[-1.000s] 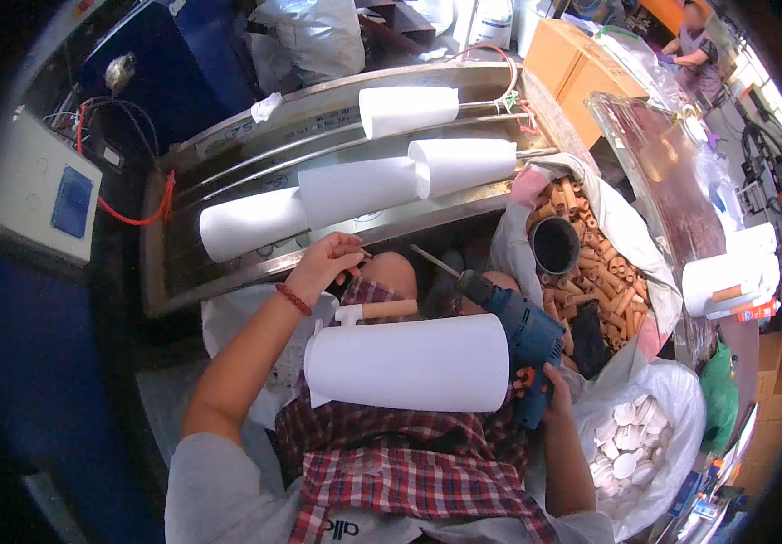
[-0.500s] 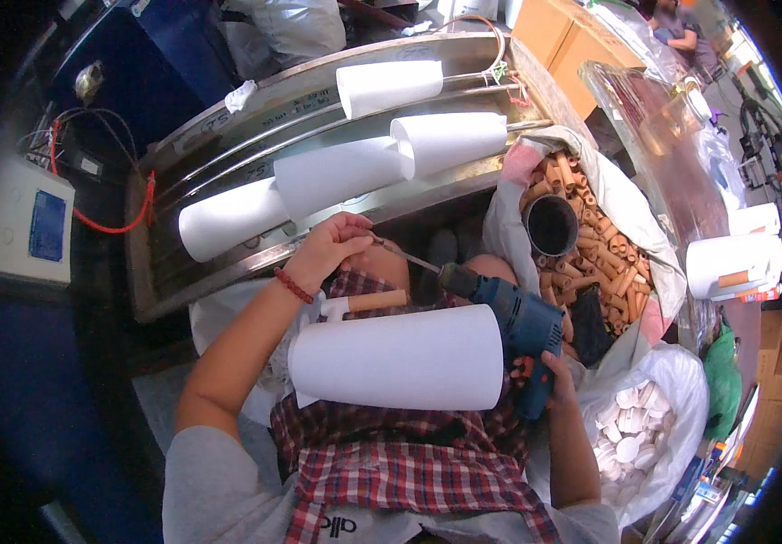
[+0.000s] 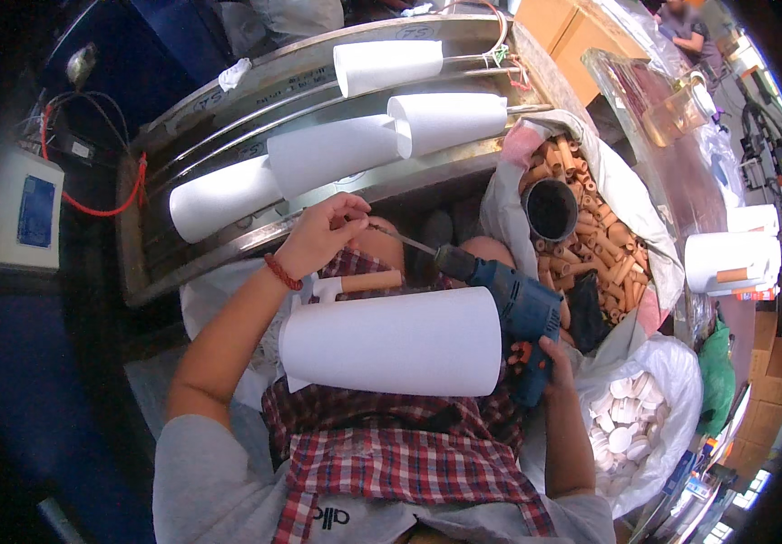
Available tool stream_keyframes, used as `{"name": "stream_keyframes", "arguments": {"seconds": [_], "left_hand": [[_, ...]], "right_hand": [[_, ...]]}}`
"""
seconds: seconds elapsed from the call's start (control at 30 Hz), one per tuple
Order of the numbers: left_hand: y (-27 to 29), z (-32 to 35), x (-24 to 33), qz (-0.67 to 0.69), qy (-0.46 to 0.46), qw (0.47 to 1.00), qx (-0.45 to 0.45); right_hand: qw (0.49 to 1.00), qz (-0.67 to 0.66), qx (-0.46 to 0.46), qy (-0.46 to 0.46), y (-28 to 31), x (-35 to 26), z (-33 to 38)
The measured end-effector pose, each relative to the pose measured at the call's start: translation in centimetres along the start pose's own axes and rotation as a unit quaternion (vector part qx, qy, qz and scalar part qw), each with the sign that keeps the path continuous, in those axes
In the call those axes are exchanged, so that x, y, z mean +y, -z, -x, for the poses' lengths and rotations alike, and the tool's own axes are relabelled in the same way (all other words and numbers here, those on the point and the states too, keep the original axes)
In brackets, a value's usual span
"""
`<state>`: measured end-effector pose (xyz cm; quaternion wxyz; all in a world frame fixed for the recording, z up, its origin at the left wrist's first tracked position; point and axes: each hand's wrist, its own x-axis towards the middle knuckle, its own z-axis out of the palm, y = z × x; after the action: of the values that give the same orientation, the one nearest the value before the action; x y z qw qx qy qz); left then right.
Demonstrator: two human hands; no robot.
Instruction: The person assembles white pitchers by drilling holes into them, attaching wooden handles, and wiping them with a cloth.
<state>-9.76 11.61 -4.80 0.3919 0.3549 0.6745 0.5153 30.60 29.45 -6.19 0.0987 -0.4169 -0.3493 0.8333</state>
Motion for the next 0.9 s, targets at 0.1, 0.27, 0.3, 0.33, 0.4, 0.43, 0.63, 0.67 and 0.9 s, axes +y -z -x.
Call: {"name": "stream_keyframes", "arguments": {"seconds": [0.1,0.27,0.3,0.33,0.4,0.43,0.63,0.67,0.9], "left_hand": [[-0.4,0.2,0.5,-0.032,-0.034,0.999,0.015],[-0.6,0.3,0.5,-0.143,-0.1,0.984,0.04],[-0.8,0.4,0.8,-0.149,-0.11,0.981,0.064],[-1.1,0.7,1.4,-0.155,-0.12,0.977,0.089],[-1.1,1.6,1.8,-0.219,-0.095,0.967,0.09],[-0.9,2.3,1.7,-0.277,-0.059,0.957,0.066],[-0.4,7.1,1.7,-0.284,0.059,0.94,-0.18],[-0.2,7.6,1.7,-0.261,0.081,0.942,-0.197],[6.0,8.5,0.2,-0.203,0.112,0.966,-0.113]], "right_hand": [[1.0,0.005,0.006,-0.009,0.4,0.1,0.0],[1.0,0.02,-0.018,-0.009,-0.3,-0.5,0.1],[1.0,0.024,-0.011,-0.008,-0.3,-0.6,0.1],[1.0,0.029,-0.004,-0.007,-0.3,-0.6,0.2],[0.999,0.04,-0.007,-0.001,-0.3,-0.7,0.2],[0.999,0.044,-0.008,0.003,-0.3,-0.7,0.2],[0.999,0.033,-0.019,-0.001,-0.5,-1.2,0.3],[0.999,0.036,-0.016,-0.003,-0.5,-1.4,0.4],[0.996,0.057,-0.065,-0.002,0.6,-2.2,-0.8]]}}
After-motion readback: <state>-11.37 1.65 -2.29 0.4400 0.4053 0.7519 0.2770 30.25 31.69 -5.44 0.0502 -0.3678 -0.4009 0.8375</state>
